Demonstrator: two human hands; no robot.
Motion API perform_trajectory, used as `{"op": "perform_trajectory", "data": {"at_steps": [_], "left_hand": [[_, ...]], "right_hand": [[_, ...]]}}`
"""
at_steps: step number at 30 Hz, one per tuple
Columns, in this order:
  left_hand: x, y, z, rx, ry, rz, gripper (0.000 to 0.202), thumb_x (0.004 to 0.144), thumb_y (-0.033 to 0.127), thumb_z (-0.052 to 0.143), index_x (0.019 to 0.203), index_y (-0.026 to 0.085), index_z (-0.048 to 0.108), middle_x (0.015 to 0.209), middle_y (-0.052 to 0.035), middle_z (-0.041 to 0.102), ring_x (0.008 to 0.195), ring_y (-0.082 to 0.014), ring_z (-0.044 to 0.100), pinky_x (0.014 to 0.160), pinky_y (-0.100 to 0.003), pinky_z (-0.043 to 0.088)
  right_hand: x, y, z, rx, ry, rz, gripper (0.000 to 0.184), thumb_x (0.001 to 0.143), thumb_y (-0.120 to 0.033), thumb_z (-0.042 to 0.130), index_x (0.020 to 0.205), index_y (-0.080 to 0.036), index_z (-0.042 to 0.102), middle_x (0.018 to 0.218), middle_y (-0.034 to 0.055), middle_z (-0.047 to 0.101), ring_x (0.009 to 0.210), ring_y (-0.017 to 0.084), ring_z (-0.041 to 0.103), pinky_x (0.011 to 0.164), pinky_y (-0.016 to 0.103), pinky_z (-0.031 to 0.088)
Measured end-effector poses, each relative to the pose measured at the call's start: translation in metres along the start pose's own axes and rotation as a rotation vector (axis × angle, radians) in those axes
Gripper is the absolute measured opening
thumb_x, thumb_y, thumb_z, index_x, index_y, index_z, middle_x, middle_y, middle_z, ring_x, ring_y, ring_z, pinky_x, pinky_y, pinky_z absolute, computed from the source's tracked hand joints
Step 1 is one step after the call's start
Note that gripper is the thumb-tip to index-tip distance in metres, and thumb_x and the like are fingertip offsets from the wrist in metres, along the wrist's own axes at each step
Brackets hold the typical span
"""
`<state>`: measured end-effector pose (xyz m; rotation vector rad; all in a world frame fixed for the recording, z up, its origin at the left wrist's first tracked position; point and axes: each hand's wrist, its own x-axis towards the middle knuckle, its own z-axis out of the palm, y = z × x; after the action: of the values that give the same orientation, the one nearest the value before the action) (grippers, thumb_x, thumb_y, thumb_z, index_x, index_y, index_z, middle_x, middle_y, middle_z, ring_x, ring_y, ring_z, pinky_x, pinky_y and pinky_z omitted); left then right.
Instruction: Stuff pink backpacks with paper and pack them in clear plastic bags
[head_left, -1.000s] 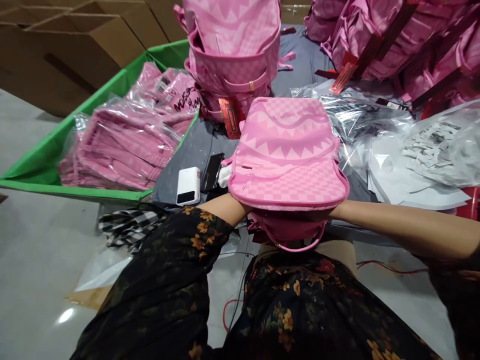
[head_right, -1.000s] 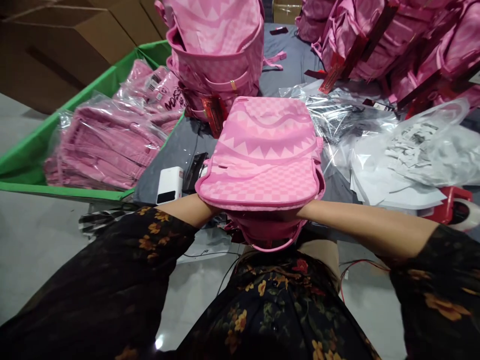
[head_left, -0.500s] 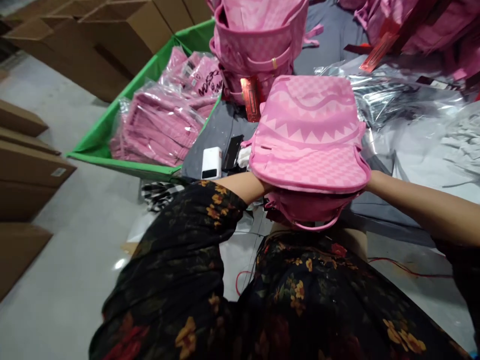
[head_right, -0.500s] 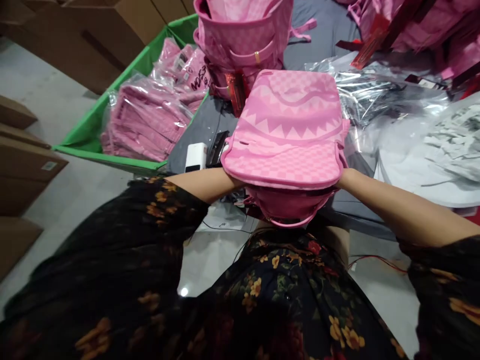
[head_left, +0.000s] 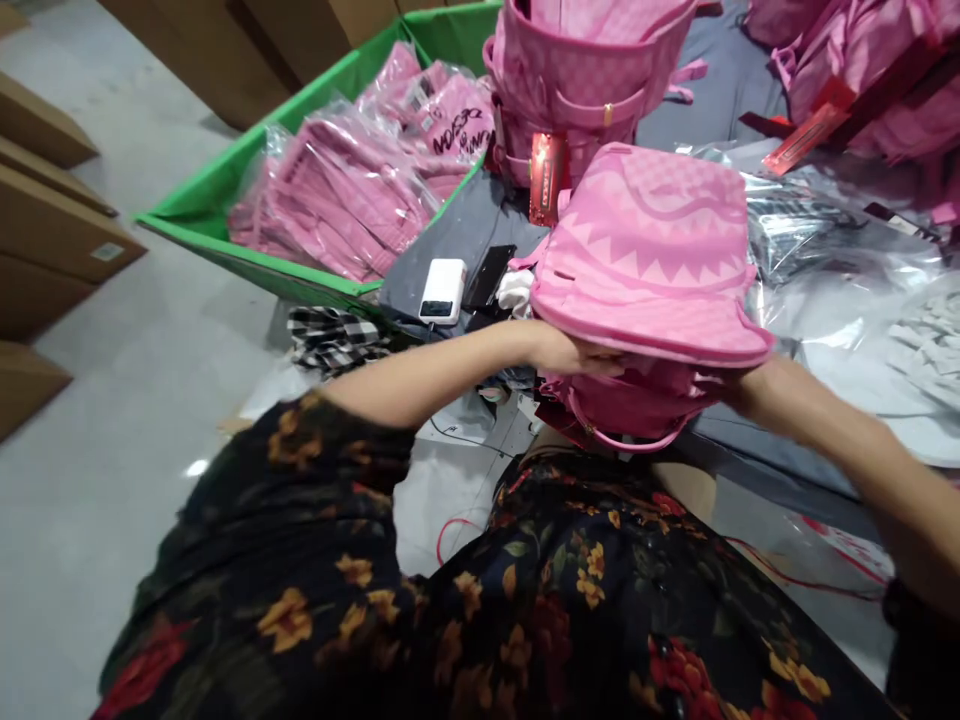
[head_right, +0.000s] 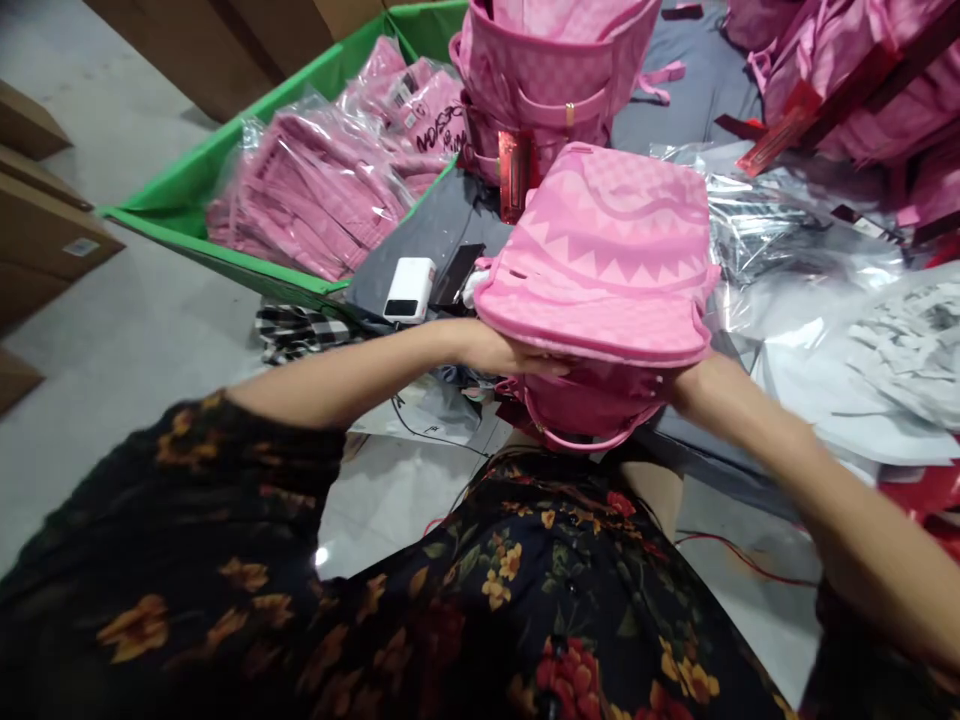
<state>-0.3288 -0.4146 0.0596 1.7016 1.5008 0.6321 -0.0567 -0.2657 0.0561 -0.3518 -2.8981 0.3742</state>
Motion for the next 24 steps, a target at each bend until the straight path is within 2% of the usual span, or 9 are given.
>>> {"op": "perform_trajectory", "data": {"at_steps": [2,4,7,9,10,13,17,21,24], "left_hand": [[-0.032,-0.003,-0.008,-0.095,-0.154,0.095,0.024,0.090,0.040,0.070,0.106,0.025,0.079,0.113,-0.0024,0.077,0.110,-0.0253,0.069,0.107,-0.036,0.050],[-0.064,-0.019,-0.010,-0.248,-0.107,0.133,0.029,0.089,0.044,0.068,0.107,0.023,0.079,0.111,-0.0057,0.078,0.105,-0.0273,0.071,0.101,-0.040,0.054],[-0.082,-0.060,-0.004,-0.493,0.465,0.051,0.030,0.089,0.048,0.065,0.092,0.020,0.078,0.092,-0.0058,0.079,0.087,-0.0248,0.073,0.092,-0.043,0.057],[-0.066,-0.087,0.001,-0.547,0.802,-0.040,0.029,0.088,0.048,0.065,0.091,0.021,0.075,0.093,-0.0052,0.078,0.085,-0.0223,0.072,0.092,-0.042,0.057],[-0.051,-0.098,0.003,-0.542,0.884,-0.075,0.029,0.086,0.047,0.067,0.095,0.020,0.074,0.100,-0.0058,0.077,0.089,-0.0221,0.072,0.093,-0.042,0.056],[0.001,-0.114,0.009,-0.586,0.917,-0.096,0.037,0.082,0.044,0.070,0.109,0.019,0.071,0.120,-0.0085,0.074,0.111,-0.0249,0.067,0.102,-0.041,0.052],[0.047,-0.112,0.030,-0.917,0.915,-0.060,0.049,0.082,0.042,0.072,0.127,0.022,0.066,0.138,-0.0079,0.066,0.131,-0.0270,0.058,0.112,-0.040,0.045],[0.068,-0.112,0.047,-1.118,0.911,-0.088,0.054,0.082,0.041,0.077,0.131,0.025,0.063,0.139,-0.0077,0.063,0.128,-0.0253,0.059,0.111,-0.039,0.046],[0.082,-0.116,0.048,-1.008,0.994,-0.102,0.043,0.082,0.036,0.078,0.121,0.021,0.065,0.125,-0.0085,0.068,0.114,-0.0217,0.063,0.104,-0.037,0.050]], "right_hand": [[-0.026,-0.034,-0.001,-0.101,0.094,-0.152,0.015,0.094,-0.021,0.062,0.094,-0.019,0.077,0.092,0.0141,0.078,0.081,0.023,0.073,0.071,0.034,0.056],[-0.049,-0.062,-0.001,-0.066,0.264,-0.262,0.009,0.090,-0.019,0.066,0.093,-0.024,0.074,0.082,0.0073,0.077,0.072,0.021,0.072,0.065,0.032,0.056],[-0.059,-0.080,-0.009,0.103,0.513,-0.249,0.013,0.090,-0.016,0.062,0.089,-0.027,0.069,0.071,0.0020,0.072,0.065,0.018,0.070,0.060,0.029,0.054],[-0.043,-0.075,-0.016,0.101,0.604,-0.135,0.018,0.092,-0.015,0.057,0.082,-0.027,0.066,0.066,0.0011,0.068,0.059,0.016,0.066,0.056,0.028,0.049],[-0.027,-0.069,-0.018,0.075,0.605,-0.080,0.019,0.092,-0.015,0.057,0.078,-0.026,0.064,0.064,0.0005,0.066,0.056,0.015,0.063,0.053,0.027,0.046],[0.037,-0.045,-0.013,0.048,0.403,-0.009,0.016,0.092,-0.021,0.059,0.077,-0.023,0.064,0.068,0.0006,0.067,0.053,0.012,0.057,0.052,0.025,0.042],[0.122,-0.016,0.008,-0.005,0.095,0.015,0.015,0.093,-0.024,0.056,0.095,-0.020,0.070,0.092,0.0060,0.073,0.070,0.015,0.064,0.060,0.024,0.042],[0.173,-0.003,0.021,-0.164,-0.065,0.093,0.036,0.091,-0.020,0.056,0.126,-0.019,0.064,0.105,0.0094,0.070,0.081,0.019,0.065,0.063,0.026,0.040],[0.191,0.000,0.028,-0.220,-0.068,0.052,0.042,0.093,-0.018,0.051,0.134,-0.018,0.060,0.110,0.0116,0.067,0.081,0.019,0.062,0.064,0.026,0.038]]}}
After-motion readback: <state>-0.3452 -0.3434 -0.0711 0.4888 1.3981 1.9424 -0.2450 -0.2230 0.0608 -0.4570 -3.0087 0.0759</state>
